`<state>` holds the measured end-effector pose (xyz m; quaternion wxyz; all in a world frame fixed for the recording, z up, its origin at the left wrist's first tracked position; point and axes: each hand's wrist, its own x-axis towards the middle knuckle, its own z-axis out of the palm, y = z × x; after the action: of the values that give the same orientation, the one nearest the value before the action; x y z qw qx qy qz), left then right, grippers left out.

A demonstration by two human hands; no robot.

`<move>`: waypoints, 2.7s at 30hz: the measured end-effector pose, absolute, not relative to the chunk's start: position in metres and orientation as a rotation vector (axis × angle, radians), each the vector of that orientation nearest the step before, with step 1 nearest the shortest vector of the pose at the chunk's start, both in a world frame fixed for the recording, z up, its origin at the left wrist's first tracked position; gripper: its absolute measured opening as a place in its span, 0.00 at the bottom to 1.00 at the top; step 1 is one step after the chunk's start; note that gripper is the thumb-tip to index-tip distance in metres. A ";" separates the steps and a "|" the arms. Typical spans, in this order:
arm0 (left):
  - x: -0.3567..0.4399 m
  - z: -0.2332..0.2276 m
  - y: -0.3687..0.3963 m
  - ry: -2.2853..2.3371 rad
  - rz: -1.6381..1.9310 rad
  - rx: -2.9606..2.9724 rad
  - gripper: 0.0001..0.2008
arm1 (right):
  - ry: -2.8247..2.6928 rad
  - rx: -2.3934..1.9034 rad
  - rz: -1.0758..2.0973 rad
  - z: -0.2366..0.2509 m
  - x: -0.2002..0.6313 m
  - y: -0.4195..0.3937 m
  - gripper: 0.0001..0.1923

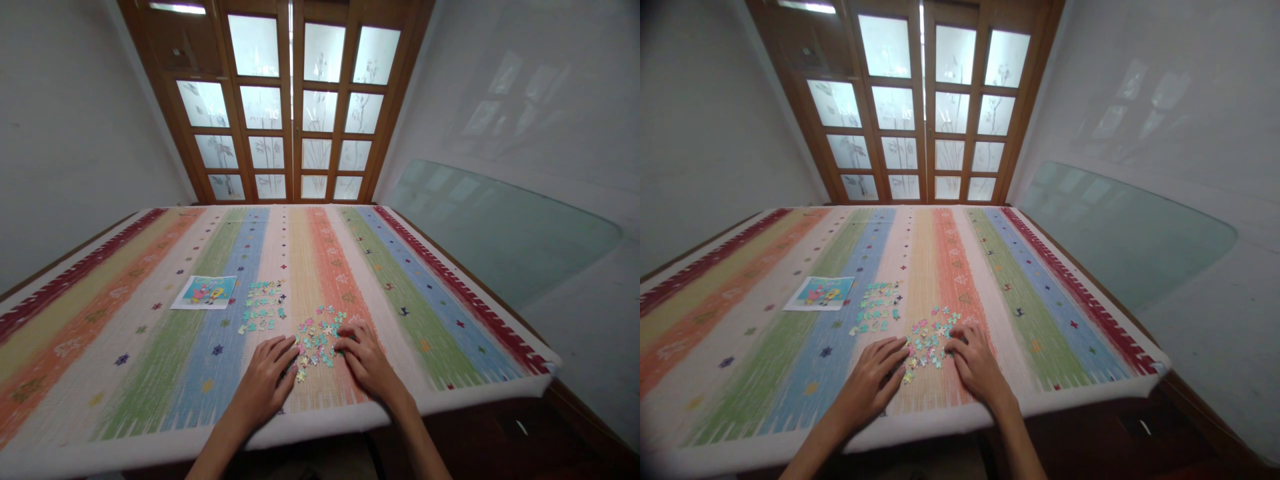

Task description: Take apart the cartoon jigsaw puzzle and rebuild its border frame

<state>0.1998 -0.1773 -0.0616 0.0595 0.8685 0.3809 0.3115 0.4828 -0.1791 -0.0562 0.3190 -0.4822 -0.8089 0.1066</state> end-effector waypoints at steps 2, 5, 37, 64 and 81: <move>0.200 -0.060 -0.177 1.153 0.942 2.630 0.15 | -2.117 -1.274 0.285 -0.055 0.482 -0.179 0.14; 0.200 -0.060 -0.177 1.154 0.951 2.625 0.16 | -2.110 -1.291 0.251 -0.054 0.479 -0.180 0.15; 0.201 -0.059 -0.178 1.169 0.922 2.630 0.15 | -2.190 -1.321 0.204 -0.043 0.469 -0.160 0.06; 0.200 -0.059 -0.178 1.173 0.932 2.601 0.16 | -2.311 -1.291 0.240 -0.037 0.462 -0.116 0.03; 0.200 -0.059 -0.178 1.160 0.943 2.609 0.15 | -2.317 -1.226 0.237 -0.035 0.466 -0.115 0.05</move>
<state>0.2003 -0.1777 -0.0592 0.0673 0.8658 0.3849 0.3127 0.4659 -0.1152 -0.0351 0.2520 -0.4507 -0.8520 0.0870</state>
